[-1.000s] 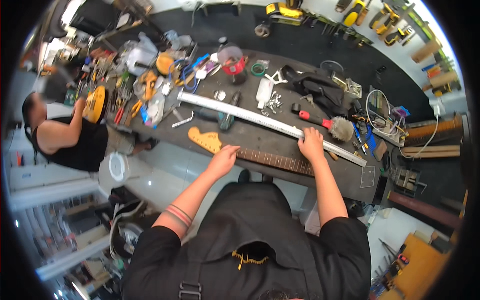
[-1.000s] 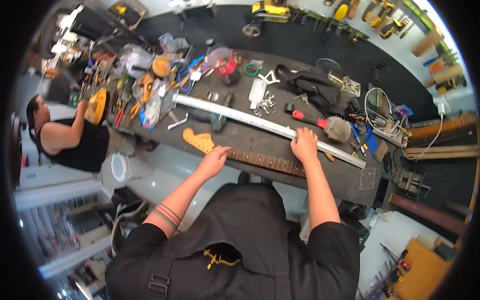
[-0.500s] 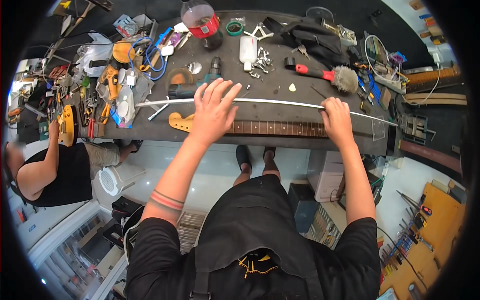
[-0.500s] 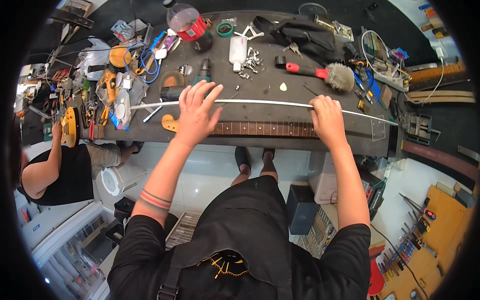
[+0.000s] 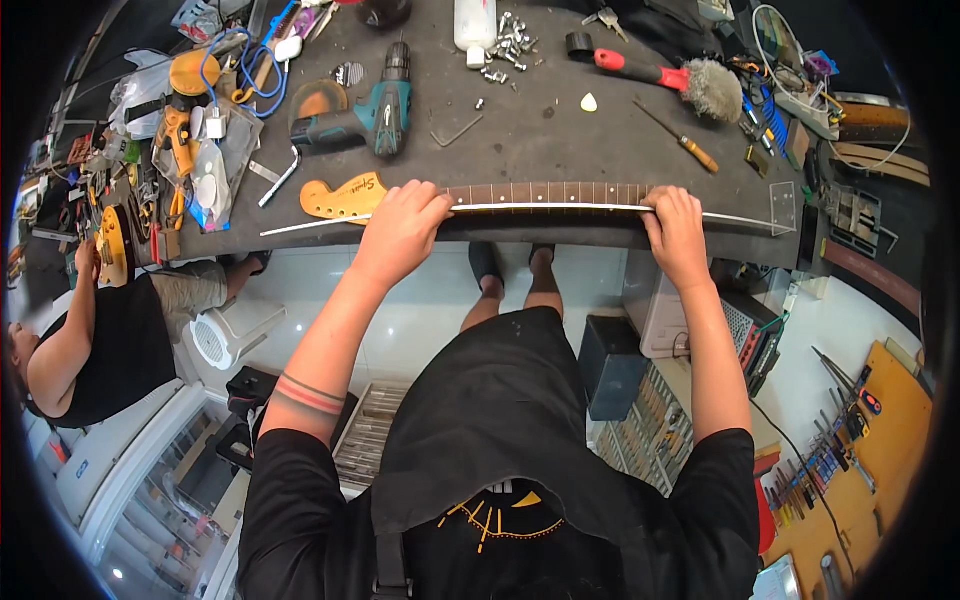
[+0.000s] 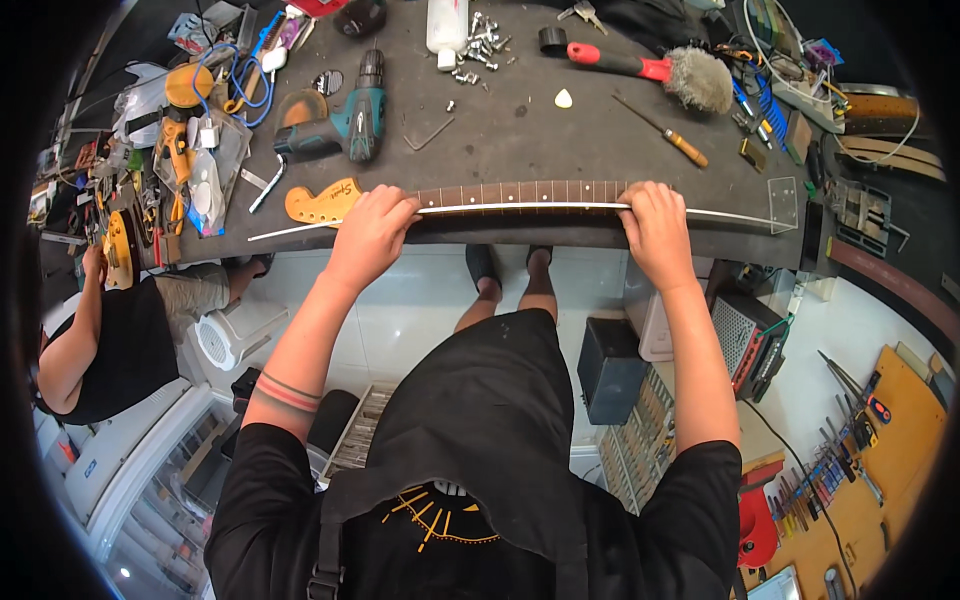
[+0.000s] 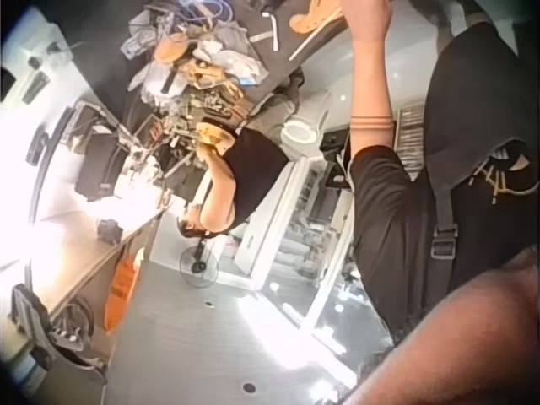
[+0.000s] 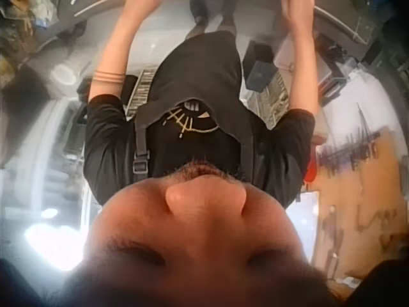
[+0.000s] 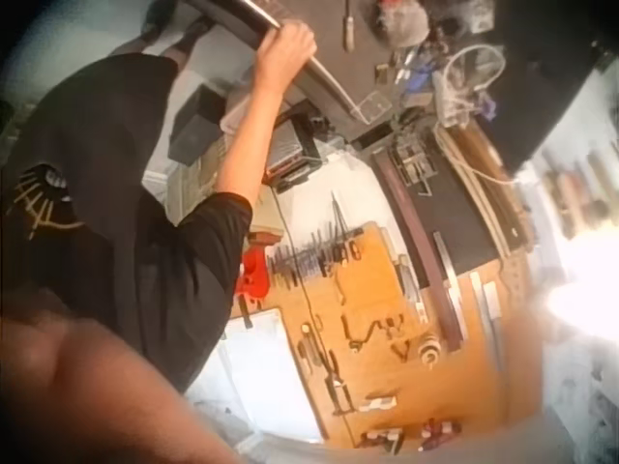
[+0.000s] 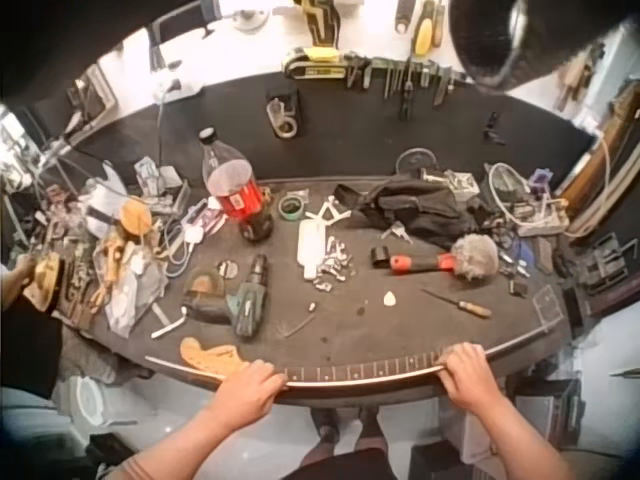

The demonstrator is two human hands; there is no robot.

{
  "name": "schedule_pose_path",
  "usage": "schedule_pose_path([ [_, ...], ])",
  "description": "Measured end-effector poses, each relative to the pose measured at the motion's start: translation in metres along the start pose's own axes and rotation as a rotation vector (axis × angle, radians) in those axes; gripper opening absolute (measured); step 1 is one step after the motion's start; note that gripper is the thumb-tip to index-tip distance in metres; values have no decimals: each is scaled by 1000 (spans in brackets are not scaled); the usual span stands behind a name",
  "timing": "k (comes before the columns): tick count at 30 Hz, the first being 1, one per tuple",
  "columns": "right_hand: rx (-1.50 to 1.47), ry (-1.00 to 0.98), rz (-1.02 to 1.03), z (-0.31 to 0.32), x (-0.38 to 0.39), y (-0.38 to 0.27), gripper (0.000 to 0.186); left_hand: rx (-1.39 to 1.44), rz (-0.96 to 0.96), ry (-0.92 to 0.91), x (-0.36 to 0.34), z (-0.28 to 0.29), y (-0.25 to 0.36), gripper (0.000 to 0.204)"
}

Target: The person takes a long straightedge to check the flatness of a guitar neck, then uses a sanding block to sand the fretboard before inspecting the side of the neck by hand.

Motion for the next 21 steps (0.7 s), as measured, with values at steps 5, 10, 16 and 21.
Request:
schedule_pose_path([
  [5,35,25,8,-6,3,2,24,-28,2,18,4,-12,-5,15],
  [10,43,18,-4,-7,0,6,21,-32,9,21,3,-15,-7,15],
  [16,53,21,-5,-9,-3,5,20,-21,29,18,2,-14,-9,19],
  [21,73,13,-29,-11,-2,8,20,-32,33,28,1,-13,-9,20],
])
Point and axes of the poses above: each hand's wrist, its own x-axis away from the middle knuckle, its own z-axis out of the back of the hand, y = z × x, the point moved 8 cm from there along -x, towards the middle knuckle
